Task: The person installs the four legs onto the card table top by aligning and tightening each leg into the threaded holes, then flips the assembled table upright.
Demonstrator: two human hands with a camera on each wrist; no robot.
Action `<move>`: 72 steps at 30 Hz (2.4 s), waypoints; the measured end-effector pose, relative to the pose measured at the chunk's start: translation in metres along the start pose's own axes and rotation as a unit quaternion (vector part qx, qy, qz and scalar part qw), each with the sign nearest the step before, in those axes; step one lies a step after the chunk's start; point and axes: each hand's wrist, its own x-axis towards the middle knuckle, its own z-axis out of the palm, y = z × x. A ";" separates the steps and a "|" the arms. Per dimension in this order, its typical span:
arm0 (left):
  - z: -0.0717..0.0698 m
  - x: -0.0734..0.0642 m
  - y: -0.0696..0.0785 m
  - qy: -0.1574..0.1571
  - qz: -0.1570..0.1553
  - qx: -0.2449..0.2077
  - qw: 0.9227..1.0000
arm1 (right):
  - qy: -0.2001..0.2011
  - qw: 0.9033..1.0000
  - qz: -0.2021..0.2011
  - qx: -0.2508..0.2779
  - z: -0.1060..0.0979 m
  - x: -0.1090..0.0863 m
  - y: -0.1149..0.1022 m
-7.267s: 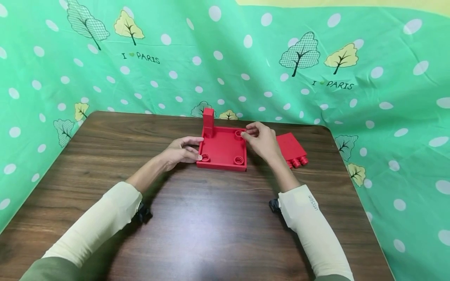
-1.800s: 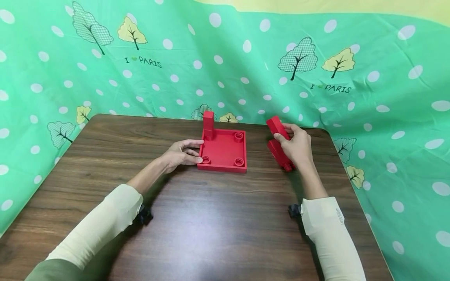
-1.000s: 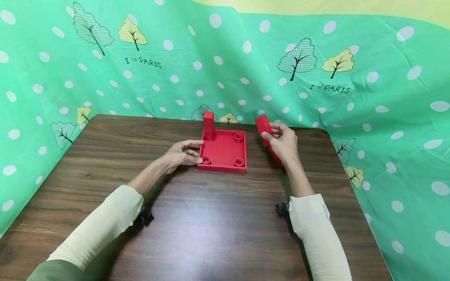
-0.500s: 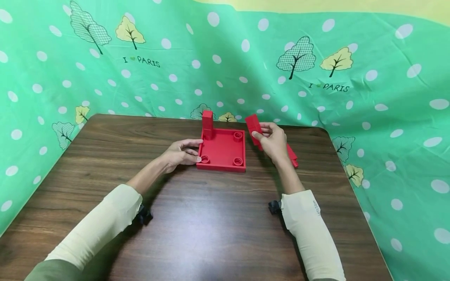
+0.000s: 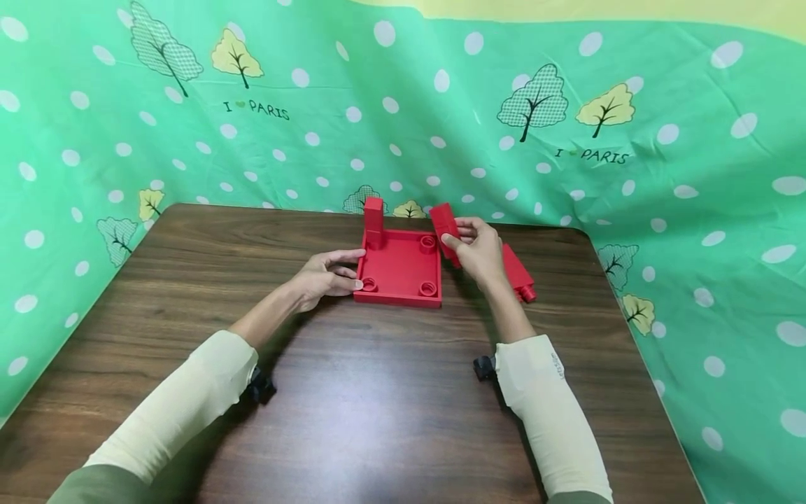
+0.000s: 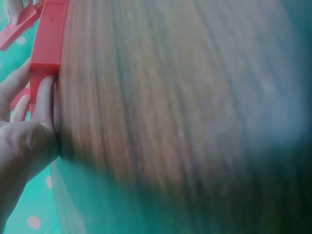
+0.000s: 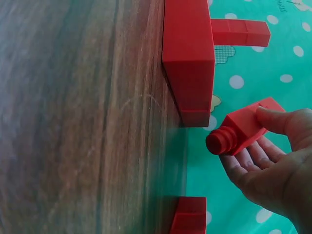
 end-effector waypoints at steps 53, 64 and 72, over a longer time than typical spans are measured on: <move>0.001 0.001 0.002 0.000 0.002 0.011 1.000 | -0.013 0.999 0.016 0.047 0.006 0.010 -0.009; -0.001 0.008 0.002 0.004 0.017 0.023 1.000 | -0.018 0.997 0.026 0.067 0.007 0.018 -0.013; 0.000 0.011 0.002 0.019 0.024 0.046 0.998 | -0.022 0.993 0.020 0.111 0.013 0.024 -0.015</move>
